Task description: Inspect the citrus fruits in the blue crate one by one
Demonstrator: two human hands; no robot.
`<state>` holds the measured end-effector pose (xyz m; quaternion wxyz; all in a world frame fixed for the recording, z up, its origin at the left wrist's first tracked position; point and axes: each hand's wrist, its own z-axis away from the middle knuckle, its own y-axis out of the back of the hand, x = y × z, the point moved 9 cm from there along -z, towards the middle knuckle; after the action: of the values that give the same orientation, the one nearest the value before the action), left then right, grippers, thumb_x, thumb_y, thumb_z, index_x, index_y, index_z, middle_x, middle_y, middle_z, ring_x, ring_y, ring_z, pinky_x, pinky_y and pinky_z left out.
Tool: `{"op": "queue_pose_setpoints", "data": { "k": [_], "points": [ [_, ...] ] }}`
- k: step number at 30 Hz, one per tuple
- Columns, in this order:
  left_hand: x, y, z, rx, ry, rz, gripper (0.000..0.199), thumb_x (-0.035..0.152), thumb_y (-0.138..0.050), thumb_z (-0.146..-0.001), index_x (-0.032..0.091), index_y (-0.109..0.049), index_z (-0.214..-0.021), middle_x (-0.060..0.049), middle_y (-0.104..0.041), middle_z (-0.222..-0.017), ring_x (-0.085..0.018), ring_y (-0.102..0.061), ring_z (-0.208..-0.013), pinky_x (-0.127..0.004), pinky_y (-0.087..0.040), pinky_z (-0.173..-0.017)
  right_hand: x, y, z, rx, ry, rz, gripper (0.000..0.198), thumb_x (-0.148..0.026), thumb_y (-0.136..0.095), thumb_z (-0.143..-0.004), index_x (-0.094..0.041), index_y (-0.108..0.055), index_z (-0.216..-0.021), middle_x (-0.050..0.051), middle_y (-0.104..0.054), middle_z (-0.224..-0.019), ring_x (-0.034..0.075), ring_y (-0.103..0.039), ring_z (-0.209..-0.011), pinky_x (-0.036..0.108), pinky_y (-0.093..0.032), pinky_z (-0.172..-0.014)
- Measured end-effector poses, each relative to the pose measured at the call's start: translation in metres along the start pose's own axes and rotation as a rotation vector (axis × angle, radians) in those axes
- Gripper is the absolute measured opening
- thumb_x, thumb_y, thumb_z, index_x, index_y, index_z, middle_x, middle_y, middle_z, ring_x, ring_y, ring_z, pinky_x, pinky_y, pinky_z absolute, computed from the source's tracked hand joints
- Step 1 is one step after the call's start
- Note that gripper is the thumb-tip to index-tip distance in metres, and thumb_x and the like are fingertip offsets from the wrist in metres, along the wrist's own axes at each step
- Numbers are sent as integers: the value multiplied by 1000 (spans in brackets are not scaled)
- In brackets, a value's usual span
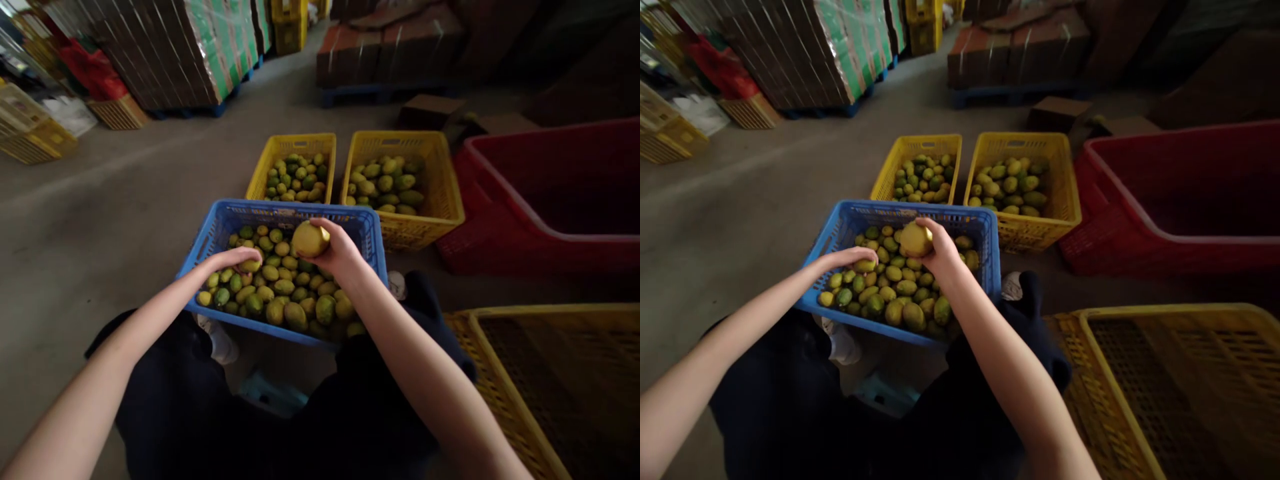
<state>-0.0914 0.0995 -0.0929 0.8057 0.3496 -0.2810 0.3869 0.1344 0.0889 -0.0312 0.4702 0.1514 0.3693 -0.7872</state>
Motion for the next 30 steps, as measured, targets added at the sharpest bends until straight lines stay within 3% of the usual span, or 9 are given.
{"op": "queue_pose_setpoints", "data": {
  "k": [3, 6, 10, 13, 15, 18, 23, 27, 30],
  "points": [
    [74, 2, 38, -123, -265, 214, 40, 57, -61, -77, 18, -68, -86, -3, -68, -73, -13, -58, -52, -20, -38, -42, 10, 1, 2, 27, 77, 87, 15, -28, -70, -72, -21, -62, -82, 0, -64, -70, 17, -60, -61, 29, -53, -53],
    [105, -6, 68, -190, -387, 561, 50, 64, -50, -82, 16, -64, -78, -4, -62, -59, -9, -47, -38, -18, -27, -34, 15, -7, 5, -66, 221, 131, 28, -35, -81, -63, -21, -65, -81, -1, -65, -70, 17, -60, -61, 27, -51, -51],
    [90, -22, 65, -212, -240, 1093, 44, 55, -51, -87, 14, -61, -77, -4, -60, -61, -7, -44, -37, -17, -26, -30, 18, -28, 10, -281, 395, 223, 42, -46, -89, -54, -19, -66, -78, -2, -65, -67, 15, -60, -62, 26, -50, -55],
    [71, -25, 49, -114, -14, 1474, 34, 44, -49, -92, 13, -62, -89, -6, -63, -69, -10, -56, -48, -16, -37, -35, 27, -34, 6, -337, 359, 205, 41, -48, -88, -57, -19, -67, -78, -2, -66, -69, 15, -60, -62, 26, -50, -55],
    [64, -22, 41, 11, 37, 1595, 31, 41, -47, -95, 14, -61, -96, -7, -65, -73, -15, -64, -60, -20, -49, -44, 35, -34, 1, -319, 300, 170, 40, -46, -88, -57, -20, -66, -77, -2, -66, -69, 15, -60, -60, 26, -50, -53],
    [66, -20, 35, 139, -64, 1545, 33, 44, -47, -95, 15, -63, -98, -8, -70, -81, -20, -70, -78, -29, -58, -63, 46, -35, -4, -288, 246, 144, 39, -44, -88, -55, -21, -64, -75, -2, -67, -68, 16, -61, -59, 27, -51, -51],
    [86, -41, 33, 146, -378, 1081, 35, 51, -62, -85, 17, -68, -91, -8, -74, -101, -24, -64, -110, -31, -52, -91, 57, -39, -2, -346, 251, 188, 38, -46, -84, -60, -21, -67, -82, 1, -71, -72, 20, -66, -62, 30, -52, -53],
    [81, -43, 32, 233, -398, 920, 29, 46, -64, -84, 21, -68, -97, -3, -70, -117, -23, -57, -121, -29, -48, -93, 51, -34, 0, -339, 331, 244, 39, -44, -86, -59, -21, -67, -86, 1, -73, -77, 22, -70, -72, 30, -53, -60],
    [82, -34, 34, 257, -406, 895, 30, 48, -62, -86, 23, -68, -100, -3, -70, -113, -23, -58, -115, -29, -48, -85, 45, -33, 0, -336, 350, 227, 38, -47, -84, -62, -21, -67, -84, 1, -73, -78, 23, -70, -74, 29, -52, -61]
  ]
}}
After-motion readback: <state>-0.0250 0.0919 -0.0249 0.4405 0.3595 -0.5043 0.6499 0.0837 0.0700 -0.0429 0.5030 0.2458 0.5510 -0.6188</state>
